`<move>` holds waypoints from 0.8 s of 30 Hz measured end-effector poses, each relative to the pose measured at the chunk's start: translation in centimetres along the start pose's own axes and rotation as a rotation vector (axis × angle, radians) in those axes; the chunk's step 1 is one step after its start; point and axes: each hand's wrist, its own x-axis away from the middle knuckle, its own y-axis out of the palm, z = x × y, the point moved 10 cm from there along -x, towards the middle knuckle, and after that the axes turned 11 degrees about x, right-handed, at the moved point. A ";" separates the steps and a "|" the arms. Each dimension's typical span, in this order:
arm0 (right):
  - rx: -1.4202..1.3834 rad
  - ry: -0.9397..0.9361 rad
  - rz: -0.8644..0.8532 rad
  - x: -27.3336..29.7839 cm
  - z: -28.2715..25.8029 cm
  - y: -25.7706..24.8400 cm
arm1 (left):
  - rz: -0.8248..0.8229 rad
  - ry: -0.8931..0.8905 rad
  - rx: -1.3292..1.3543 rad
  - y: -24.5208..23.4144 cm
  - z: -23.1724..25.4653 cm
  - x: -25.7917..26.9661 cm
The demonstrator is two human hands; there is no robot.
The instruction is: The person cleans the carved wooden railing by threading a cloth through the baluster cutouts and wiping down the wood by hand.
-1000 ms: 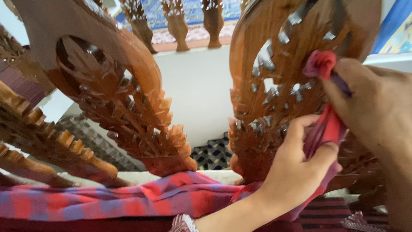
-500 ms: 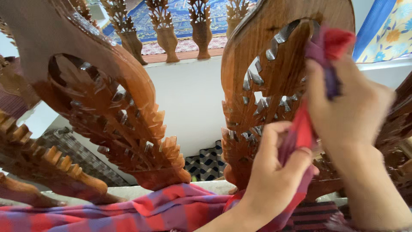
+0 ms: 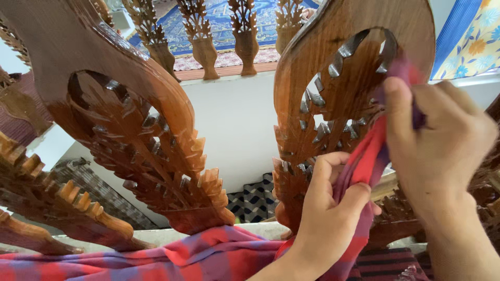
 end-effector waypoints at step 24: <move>0.150 -0.295 0.132 -0.7 -4.5 0.1 | 0.014 0.018 0.086 -0.7 0.2 0.2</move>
